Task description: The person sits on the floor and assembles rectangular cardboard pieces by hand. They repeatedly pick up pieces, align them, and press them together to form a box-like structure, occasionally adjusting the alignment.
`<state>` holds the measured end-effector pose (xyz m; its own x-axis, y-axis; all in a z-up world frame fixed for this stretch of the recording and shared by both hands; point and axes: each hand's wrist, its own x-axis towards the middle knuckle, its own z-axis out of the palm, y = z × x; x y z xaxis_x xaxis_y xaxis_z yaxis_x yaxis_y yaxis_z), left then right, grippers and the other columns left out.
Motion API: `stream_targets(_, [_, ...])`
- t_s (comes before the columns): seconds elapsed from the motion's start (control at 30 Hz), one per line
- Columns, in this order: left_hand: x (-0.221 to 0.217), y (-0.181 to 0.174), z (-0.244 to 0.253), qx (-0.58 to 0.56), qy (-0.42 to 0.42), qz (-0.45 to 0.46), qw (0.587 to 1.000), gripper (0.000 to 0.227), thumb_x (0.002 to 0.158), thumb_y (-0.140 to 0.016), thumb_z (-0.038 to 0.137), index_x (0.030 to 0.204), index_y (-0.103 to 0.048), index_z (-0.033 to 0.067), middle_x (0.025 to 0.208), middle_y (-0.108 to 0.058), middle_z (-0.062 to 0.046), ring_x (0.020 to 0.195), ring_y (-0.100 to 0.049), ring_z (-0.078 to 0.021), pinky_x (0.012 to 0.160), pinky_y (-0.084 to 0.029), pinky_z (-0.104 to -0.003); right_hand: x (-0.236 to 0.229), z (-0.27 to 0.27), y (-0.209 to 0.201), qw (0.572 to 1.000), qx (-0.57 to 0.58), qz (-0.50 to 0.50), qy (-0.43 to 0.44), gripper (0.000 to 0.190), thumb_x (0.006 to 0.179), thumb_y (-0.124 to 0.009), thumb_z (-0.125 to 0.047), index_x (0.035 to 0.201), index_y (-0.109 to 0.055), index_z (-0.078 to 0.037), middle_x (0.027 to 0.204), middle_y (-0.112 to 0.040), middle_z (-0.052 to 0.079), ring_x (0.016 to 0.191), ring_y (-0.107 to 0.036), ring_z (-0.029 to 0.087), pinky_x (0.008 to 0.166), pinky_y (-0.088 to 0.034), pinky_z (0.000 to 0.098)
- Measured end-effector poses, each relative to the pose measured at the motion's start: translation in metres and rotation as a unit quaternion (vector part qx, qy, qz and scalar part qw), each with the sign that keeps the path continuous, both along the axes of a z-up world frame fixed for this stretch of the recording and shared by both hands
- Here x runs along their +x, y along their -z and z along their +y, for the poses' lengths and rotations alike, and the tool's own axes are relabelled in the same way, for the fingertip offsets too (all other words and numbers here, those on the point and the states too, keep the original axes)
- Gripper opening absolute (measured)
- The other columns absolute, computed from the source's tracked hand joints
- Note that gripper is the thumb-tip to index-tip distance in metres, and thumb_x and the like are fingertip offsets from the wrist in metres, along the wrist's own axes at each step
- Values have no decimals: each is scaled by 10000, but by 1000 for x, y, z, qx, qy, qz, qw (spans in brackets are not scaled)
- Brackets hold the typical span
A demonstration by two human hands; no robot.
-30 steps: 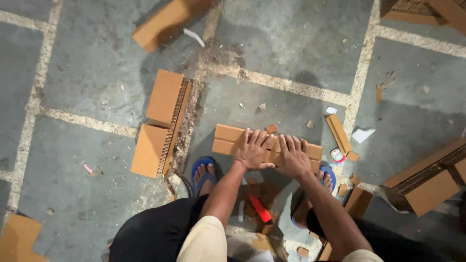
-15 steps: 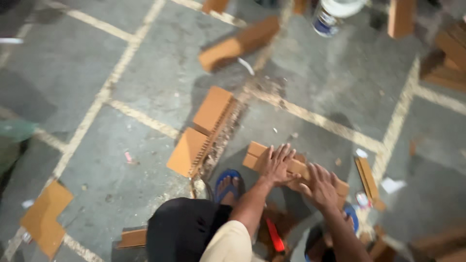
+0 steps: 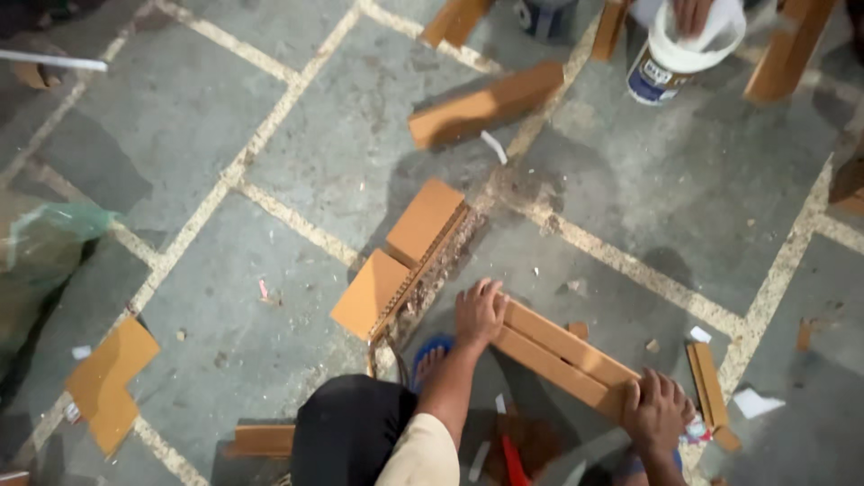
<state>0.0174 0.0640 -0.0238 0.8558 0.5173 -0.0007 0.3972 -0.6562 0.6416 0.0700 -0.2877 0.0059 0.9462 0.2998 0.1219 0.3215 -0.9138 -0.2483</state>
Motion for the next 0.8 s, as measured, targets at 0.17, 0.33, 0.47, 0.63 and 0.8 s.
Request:
stream_targets(0.17, [6, -4, -2, 144, 40, 95, 984, 677, 926, -564, 540, 1464, -492, 135, 1555, -401, -139, 1458, -327, -326, 1129, -191, -742, 6, 5, -7, 998, -55, -17, 1, 589, 990, -475, -506, 1464, -538, -163, 1509, -527, 111, 1475, -394, 331, 1125, -177, 694])
stream_targets(0.33, [21, -9, -74, 232, 202, 92, 947, 674, 897, -517, 510, 1479, -467, 174, 1621, -332, -93, 1539, -228, -297, 1153, -77, -747, 0, 29, 1, 995, -95, 11, -24, 639, 975, -426, -549, 1493, -474, -179, 1515, -484, 149, 1453, -354, 340, 1115, -142, 682])
stream_targets(0.47, [17, -3, -132, 113, 192, 21, 975, 545, 991, -480, 470, 1422, -580, 152, 1430, -585, -83, 1476, -382, -324, 1244, -125, -698, -10, 74, 22, 999, -24, 11, -39, 562, 1020, -410, -476, 1497, -487, -189, 1477, -533, 86, 1443, -399, 298, 1177, -145, 661])
stream_targets(0.63, [14, 2, -129, 160, 180, 0, 971, 423, 1035, -461, 438, 1268, -652, 140, 1267, -653, -68, 1348, -478, -287, 1235, -179, -679, -18, 99, 35, 998, -40, 50, -6, 488, 1031, -456, -448, 1441, -542, -199, 1404, -586, 52, 1414, -449, 259, 1186, -177, 614])
stream_targets(0.8, [19, -2, -131, 122, 188, 16, 975, 415, 1055, -450, 423, 1239, -653, 111, 1287, -651, -78, 1377, -470, -296, 1256, -152, -671, -10, 93, 28, 998, -24, 61, -5, 502, 1006, -476, -432, 1445, -534, -195, 1397, -591, 57, 1384, -457, 258, 1171, -187, 611])
